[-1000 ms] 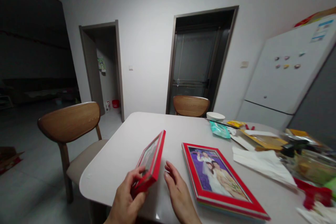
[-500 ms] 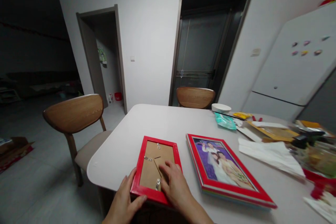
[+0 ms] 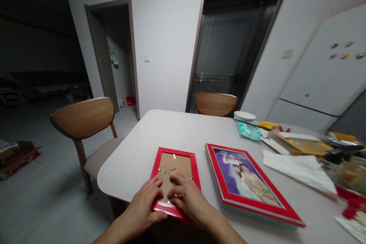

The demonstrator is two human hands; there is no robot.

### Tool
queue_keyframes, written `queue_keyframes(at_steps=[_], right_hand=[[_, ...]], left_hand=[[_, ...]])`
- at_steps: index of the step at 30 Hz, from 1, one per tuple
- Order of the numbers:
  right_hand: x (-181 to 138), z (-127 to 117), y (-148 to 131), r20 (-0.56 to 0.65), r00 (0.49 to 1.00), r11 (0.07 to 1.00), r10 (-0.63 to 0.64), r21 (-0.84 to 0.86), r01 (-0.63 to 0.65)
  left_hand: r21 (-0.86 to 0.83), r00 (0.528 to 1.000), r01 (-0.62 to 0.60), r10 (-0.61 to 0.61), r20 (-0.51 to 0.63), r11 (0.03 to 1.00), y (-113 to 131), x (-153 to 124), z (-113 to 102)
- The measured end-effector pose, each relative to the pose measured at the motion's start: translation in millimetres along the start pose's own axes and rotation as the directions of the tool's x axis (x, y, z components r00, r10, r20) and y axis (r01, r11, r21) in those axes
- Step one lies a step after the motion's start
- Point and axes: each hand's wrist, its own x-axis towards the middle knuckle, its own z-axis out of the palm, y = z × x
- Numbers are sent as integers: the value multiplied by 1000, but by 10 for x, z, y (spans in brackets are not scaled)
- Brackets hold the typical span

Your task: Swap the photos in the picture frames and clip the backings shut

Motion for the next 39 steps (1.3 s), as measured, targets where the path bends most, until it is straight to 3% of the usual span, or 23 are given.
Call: queue_keyframes(at_steps=[7, 17, 25, 30, 39], right_hand=[[73, 66, 31, -97, 995, 996, -12, -90, 3], [721, 284, 63, -282, 955, 943, 88, -287, -171], [738, 181, 287, -405, 895, 891, 187, -314, -328], [732, 109, 403, -392, 901, 889, 186, -324, -324], [694, 98, 313, -343, 931, 914, 126, -324, -243]], left_hand=[[-1, 999, 45, -45, 11, 999, -6, -16, 15], [14, 999, 34, -34, 16, 999, 2, 0, -12], [38, 997, 58, -60, 47, 998, 31, 2, -33], [32, 997, 55, -57, 46, 998, 14, 32, -40], [51, 999, 41, -43, 30, 998, -42, 39, -20]])
